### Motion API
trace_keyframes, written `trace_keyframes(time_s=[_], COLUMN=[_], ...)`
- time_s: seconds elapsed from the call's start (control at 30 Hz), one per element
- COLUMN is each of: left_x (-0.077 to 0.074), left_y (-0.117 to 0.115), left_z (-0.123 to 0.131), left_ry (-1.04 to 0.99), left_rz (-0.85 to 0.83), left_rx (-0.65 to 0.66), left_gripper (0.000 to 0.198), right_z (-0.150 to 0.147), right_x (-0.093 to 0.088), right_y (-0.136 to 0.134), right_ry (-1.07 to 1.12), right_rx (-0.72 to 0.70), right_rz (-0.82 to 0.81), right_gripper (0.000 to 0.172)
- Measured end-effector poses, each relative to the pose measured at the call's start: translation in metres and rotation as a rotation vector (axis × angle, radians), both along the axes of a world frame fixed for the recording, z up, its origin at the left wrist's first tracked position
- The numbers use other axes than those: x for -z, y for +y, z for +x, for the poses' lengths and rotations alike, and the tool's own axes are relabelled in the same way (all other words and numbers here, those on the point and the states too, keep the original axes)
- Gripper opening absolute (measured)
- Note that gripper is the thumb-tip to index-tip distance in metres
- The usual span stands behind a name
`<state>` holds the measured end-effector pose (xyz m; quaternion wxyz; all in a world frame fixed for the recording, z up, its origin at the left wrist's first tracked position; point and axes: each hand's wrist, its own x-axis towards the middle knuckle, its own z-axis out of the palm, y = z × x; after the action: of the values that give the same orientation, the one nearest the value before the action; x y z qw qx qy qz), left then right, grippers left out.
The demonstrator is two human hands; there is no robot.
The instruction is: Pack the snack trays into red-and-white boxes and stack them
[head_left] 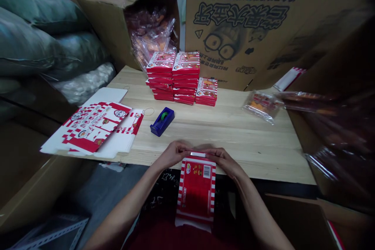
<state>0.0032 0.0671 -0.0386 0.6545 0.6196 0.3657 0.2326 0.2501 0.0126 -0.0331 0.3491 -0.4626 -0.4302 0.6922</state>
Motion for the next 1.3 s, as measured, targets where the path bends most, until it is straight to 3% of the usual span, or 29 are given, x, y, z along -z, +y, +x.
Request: trace_keyframes(time_s=[0.23, 0.47, 0.7, 0.8, 0.9, 1.03, 1.3], left_x=[-0.021, -0.045, -0.049, -0.053, -0.059, -0.058, -0.041], left_y=[-0.022, -0.037, -0.042, -0.036, -0.028, -0.024, -0.029], left_z=[-0.010, -0.020, -0.019, -0.010, 0.000, 0.006, 0.009], left_ry=[0.039, 0.164, 0.207, 0.300, 0.386, 0.447, 0.559], left_rz=[0.212, 0.416, 0.367, 0.357, 0.415, 0.484, 0.657], left_rx=[0.080, 0.187, 0.125, 0.042, 0.042, 0.054, 0.012], left_gripper=[0.034, 0.041, 0.036, 0.030, 0.028, 0.026, 0.026], right_z=[0.006, 0.018, 0.010, 0.009, 0.010, 0.009, -0.006], right_x=[0.002, -0.003, -0.005, -0.006, -0.009, -0.008, 0.000], right_y=[-0.026, -0.035, -0.033, -0.024, -0.017, -0.019, -0.029], right_ry=[-0.052, -0.103, -0.073, -0.081, -0.078, -0.097, -0.213], right_rx=[-0.048, -0.114, -0.083, -0.090, -0.128, -0.087, 0.052], right_rz=[0.107, 0.202, 0.138, 0.121, 0.105, 0.104, 0.202], right_gripper=[0.043, 0.039, 0.046, 0.042, 0.038, 0.040, 0.041])
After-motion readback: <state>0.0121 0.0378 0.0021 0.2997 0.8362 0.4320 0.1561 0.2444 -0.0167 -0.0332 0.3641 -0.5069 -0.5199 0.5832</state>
